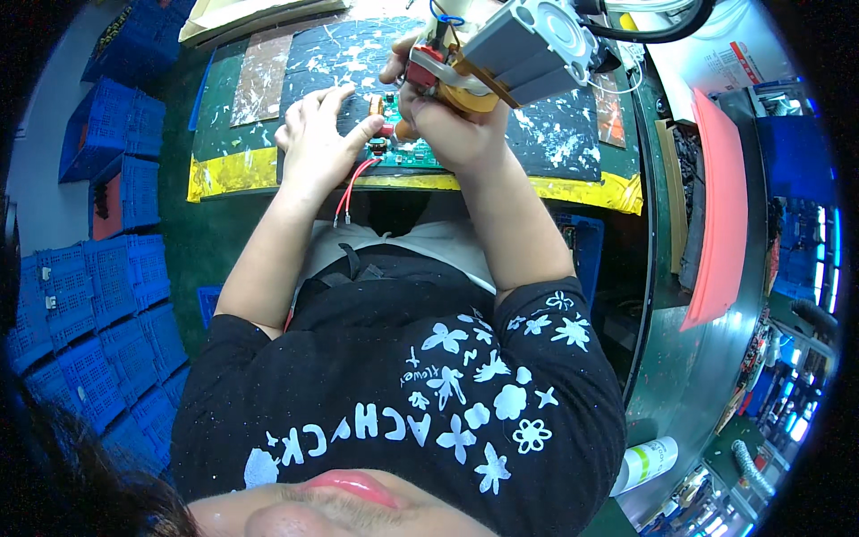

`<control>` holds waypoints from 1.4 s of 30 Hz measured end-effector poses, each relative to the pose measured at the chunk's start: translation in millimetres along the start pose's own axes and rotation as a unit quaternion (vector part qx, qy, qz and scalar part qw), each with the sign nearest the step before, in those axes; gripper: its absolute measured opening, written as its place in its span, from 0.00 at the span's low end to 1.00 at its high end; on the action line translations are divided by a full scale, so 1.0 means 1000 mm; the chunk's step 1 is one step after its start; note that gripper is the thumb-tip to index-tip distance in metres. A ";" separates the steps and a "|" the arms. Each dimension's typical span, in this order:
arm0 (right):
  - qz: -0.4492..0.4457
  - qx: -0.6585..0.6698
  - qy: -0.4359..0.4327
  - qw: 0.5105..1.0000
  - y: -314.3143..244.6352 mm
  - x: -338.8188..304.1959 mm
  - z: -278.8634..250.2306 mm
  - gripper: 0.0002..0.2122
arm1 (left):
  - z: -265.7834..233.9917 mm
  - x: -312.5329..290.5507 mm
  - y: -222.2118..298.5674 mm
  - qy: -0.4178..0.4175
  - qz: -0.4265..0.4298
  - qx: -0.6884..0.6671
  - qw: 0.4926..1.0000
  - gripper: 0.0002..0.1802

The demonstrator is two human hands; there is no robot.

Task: The recorder is assembling components onto circuit boards and using an electric screwdriver at a manufacturing workstation.

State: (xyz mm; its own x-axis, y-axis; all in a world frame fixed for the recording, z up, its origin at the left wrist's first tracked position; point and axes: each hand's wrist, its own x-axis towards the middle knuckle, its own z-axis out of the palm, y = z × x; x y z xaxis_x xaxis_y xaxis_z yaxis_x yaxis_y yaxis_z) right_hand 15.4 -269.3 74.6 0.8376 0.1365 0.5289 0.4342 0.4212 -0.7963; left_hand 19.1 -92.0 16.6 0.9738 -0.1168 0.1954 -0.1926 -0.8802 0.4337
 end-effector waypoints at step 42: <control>0.000 0.019 -0.052 0.998 0.008 0.020 0.008 0.18 | 0.000 0.000 -0.009 0.016 0.022 -0.043 0.999 0.30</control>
State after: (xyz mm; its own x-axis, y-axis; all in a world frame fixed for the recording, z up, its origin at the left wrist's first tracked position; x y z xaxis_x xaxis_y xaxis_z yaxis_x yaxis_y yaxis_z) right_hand 33.4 -255.8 81.2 0.7978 0.2282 0.5581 0.4200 0.4538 -0.7859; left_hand 21.1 -84.2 13.0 0.9599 -0.1386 0.2439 -0.2466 -0.8311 0.4984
